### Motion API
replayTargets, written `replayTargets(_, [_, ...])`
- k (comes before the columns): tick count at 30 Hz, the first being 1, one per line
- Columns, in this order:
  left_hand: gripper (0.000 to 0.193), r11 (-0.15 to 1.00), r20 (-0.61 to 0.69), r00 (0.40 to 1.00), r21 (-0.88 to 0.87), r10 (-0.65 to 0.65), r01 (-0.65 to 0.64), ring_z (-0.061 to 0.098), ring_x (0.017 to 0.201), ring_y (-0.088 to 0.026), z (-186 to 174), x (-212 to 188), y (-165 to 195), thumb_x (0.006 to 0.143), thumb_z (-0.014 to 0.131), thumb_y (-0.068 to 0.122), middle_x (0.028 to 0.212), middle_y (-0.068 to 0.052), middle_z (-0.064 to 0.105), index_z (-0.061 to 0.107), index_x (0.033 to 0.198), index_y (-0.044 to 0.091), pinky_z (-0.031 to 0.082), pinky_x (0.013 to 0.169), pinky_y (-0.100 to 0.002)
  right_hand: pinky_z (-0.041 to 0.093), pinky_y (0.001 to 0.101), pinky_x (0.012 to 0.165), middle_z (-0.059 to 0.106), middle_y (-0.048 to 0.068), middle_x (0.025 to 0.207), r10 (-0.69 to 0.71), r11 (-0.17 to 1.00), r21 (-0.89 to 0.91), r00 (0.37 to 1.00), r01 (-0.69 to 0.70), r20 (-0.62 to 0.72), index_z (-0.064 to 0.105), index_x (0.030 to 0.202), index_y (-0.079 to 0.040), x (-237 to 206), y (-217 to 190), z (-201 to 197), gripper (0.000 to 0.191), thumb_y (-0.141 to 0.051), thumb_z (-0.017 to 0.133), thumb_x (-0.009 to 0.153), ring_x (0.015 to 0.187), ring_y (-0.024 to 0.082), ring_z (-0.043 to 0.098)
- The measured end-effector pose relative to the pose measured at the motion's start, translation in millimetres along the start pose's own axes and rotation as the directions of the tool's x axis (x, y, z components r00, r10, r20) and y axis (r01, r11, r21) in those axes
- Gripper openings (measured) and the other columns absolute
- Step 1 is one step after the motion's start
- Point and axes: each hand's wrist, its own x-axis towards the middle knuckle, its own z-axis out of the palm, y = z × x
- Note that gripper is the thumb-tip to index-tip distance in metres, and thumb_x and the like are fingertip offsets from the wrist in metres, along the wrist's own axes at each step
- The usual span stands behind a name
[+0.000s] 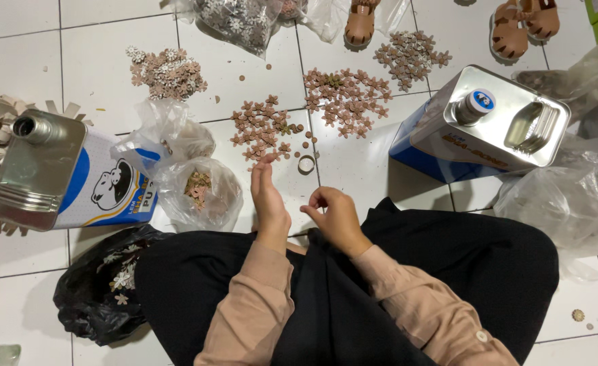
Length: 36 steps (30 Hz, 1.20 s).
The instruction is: The person sits on the floor and assembles small flower-shaped craft pieces by hand. They pick up individual pieces, align them, and press them together, occasionally moving piles of parts and placing assembled units into a plastic bag.
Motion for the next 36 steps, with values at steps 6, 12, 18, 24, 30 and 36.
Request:
replayTargets(6, [0.019, 0.988, 0.046, 0.999, -0.153, 0.017, -0.010, 0.060, 0.100, -0.008, 0, -5, 35, 0.101, 0.070, 0.016, 0.116, -0.004, 0.062, 0.061, 0.116, 0.008, 0.049, 0.088, -0.027, 0.054, 0.0301, 0.066, 0.071, 0.008, 0.074, -0.080, 0.983, 0.163, 0.996, 0.085, -0.042, 0.069, 0.089, 0.000, 14, 8, -10, 0.016, -0.014, 0.077, 0.088, 0.068, 0.016, 0.065])
replayTargets(12, [0.033, 0.995, -0.093, 0.991, 0.041, 0.098, -0.094, 0.033, 0.045, -0.005, -8, -4, 84, 0.105, 0.061, 0.031, 0.059, 0.003, 0.043, 0.062, 0.082, 0.007, 0.022, 0.038, -0.022, 0.047, 0.0380, 0.060, 0.064, 0.012, 0.065, 0.115, 0.980, -0.155, 0.992, -0.121, -0.050, 0.074, 0.089, -0.002, 43, 48, -15, 0.030, -0.028, 0.069, 0.102, 0.056, 0.028, 0.061])
replayTargets(18, [0.052, 0.987, 0.098, 0.984, 0.036, 0.151, -0.155, 0.023, 0.047, -0.006, -50, 12, 135, 0.111, 0.043, 0.042, 0.058, 0.003, 0.034, 0.043, 0.069, 0.011, 0.016, 0.044, -0.026, 0.050, 0.0451, 0.088, 0.065, 0.018, 0.110, -0.308, 0.908, -0.327, 0.946, 0.262, -0.098, 0.069, 0.121, -0.004, 86, 78, 5, 0.048, -0.025, 0.082, 0.080, 0.105, 0.038, 0.058])
replayTargets(24, [0.028, 0.956, 0.215, 0.969, 0.236, 0.123, -0.174, 0.045, 0.079, -0.006, -58, 29, 138, 0.108, 0.055, 0.028, 0.085, 0.004, 0.052, 0.064, 0.091, 0.008, 0.038, 0.075, -0.023, 0.049, 0.0420, 0.097, 0.059, 0.016, 0.121, -0.182, 0.955, -0.262, 0.973, 0.140, -0.143, 0.065, 0.125, -0.005, 94, 82, 43, 0.052, -0.026, 0.082, 0.080, 0.116, 0.035, 0.055])
replayTargets(30, [0.020, 0.924, 0.279, 0.957, 0.337, 0.085, -0.181, 0.064, 0.099, -0.009, -43, 40, 138, 0.103, 0.059, 0.025, 0.104, 0.002, 0.070, 0.067, 0.106, 0.008, 0.046, 0.086, -0.024, 0.054, 0.0426, 0.091, 0.062, 0.018, 0.117, -0.057, 0.953, -0.302, 0.973, -0.013, -0.222, 0.067, 0.123, -0.005, 100, 127, -17, 0.045, -0.022, 0.081, 0.083, 0.103, 0.036, 0.064])
replayTargets(36, [0.018, 0.907, 0.326, 0.938, 0.348, 0.121, -0.238, 0.064, 0.096, -0.009, -46, 51, 145, 0.106, 0.058, 0.022, 0.100, -0.002, 0.071, 0.068, 0.110, 0.007, 0.046, 0.085, -0.025, 0.051, 0.0457, 0.094, 0.062, 0.024, 0.119, 0.034, 0.854, -0.490, 0.958, -0.175, -0.283, 0.068, 0.128, -0.006, 84, 144, -67, 0.055, -0.010, 0.077, 0.073, 0.109, 0.042, 0.061])
